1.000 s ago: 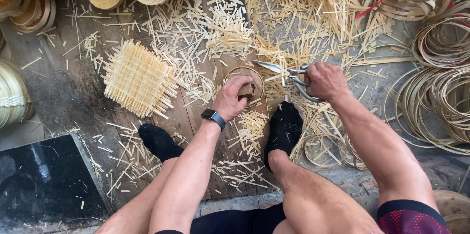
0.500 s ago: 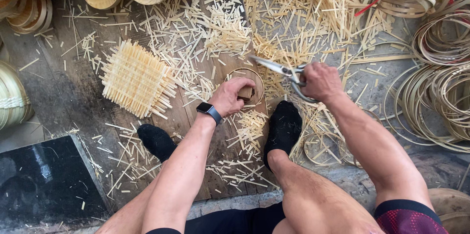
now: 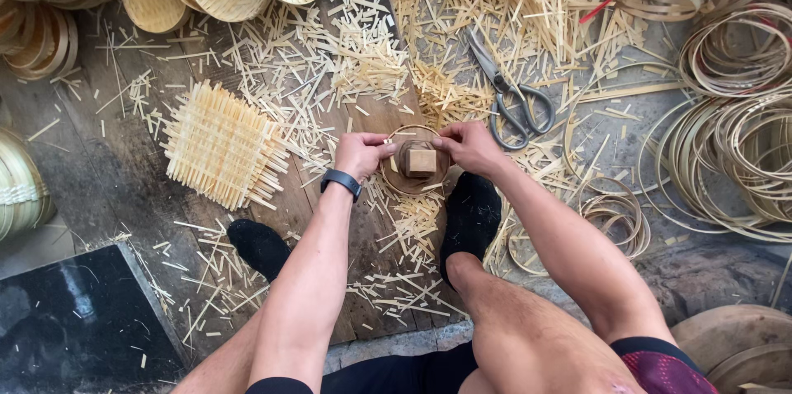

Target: The person assembles circular bamboo bases by weaving thin wooden strips around a round mold and trimming the excess ends with large shears.

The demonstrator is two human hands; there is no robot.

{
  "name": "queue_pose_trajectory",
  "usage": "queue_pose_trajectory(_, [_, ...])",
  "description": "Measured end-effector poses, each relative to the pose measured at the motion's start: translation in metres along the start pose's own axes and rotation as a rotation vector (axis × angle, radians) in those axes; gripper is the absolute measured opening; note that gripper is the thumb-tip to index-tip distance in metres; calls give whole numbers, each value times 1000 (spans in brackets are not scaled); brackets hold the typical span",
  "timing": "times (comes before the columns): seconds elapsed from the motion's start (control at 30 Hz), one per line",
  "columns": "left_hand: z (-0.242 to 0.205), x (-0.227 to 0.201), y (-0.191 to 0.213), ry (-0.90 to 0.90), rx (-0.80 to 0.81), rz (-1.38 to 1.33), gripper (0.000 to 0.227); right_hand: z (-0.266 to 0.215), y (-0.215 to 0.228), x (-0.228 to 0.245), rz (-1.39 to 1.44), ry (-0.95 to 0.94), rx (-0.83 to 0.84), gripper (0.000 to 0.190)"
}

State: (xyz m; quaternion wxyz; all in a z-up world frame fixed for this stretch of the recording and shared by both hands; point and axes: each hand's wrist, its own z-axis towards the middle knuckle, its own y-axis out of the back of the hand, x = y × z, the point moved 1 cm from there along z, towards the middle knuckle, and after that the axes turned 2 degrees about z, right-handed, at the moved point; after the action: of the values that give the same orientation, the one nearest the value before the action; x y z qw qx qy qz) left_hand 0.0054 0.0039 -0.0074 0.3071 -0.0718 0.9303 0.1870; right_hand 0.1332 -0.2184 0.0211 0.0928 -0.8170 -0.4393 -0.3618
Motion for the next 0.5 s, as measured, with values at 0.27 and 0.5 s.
queue_pose_trajectory(0.27, [3, -5, -2, 205, -42, -37, 27, 27, -3, -5, 107, -130, -30, 23])
queue_pose_trajectory(0.5, [-29, 17, -1, 163, -19, -390, 22, -16, 0, -7, 381, -232, 108, 33])
